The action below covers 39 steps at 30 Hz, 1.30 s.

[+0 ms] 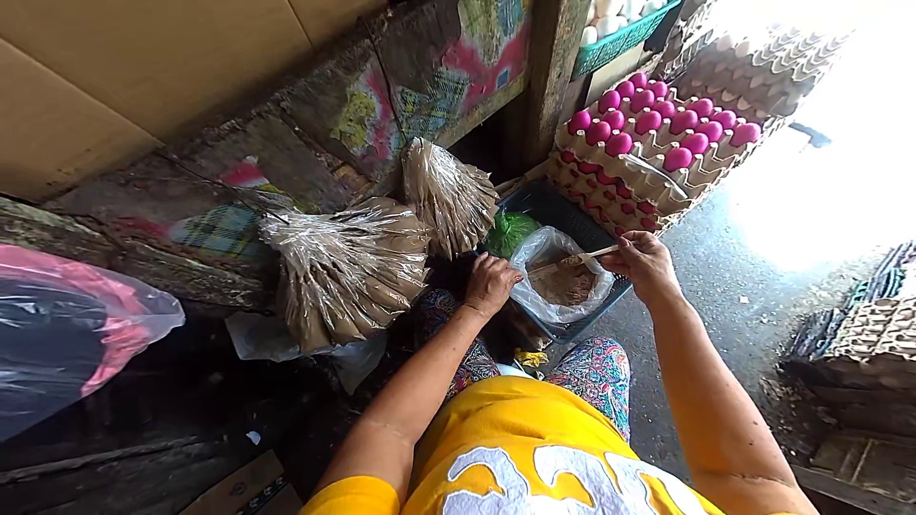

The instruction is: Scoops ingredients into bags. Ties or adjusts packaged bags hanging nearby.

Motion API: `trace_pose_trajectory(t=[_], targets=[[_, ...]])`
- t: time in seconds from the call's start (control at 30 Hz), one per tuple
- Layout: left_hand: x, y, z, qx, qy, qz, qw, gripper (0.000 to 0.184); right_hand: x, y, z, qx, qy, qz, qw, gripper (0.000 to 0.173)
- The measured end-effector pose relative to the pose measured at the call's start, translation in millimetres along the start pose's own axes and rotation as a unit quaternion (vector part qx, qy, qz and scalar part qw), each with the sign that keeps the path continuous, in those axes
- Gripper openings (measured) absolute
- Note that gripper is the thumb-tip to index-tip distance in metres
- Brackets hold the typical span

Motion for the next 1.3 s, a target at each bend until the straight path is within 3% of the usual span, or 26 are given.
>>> trace_pose_trajectory(t=[0.8, 1.3], targets=[[-8.6, 0.6, 3.7, 0.054, -0.064, -0.022, 0.996, 0.017, -3.2, 15.2, 5.5, -0.034, 0.011, 0.0, 0.999, 0.017], [-8.0, -1.7, -0.4, 0.011, -0.022, -0.037, 0.999, 0.013, 3.3, 22.1, 10.6, -0.035, -0.014, 0.047, 0.998, 0.013]])
Point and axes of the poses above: each hand's wrist, its own z-axis towards the middle knuckle, its own x-axis out of the back of the hand, y = z × x, the point moved 4 cm from there along z, towards the middle knuckle, and after that the axes turned 10 degrees about -z, right-handed, at the moved point
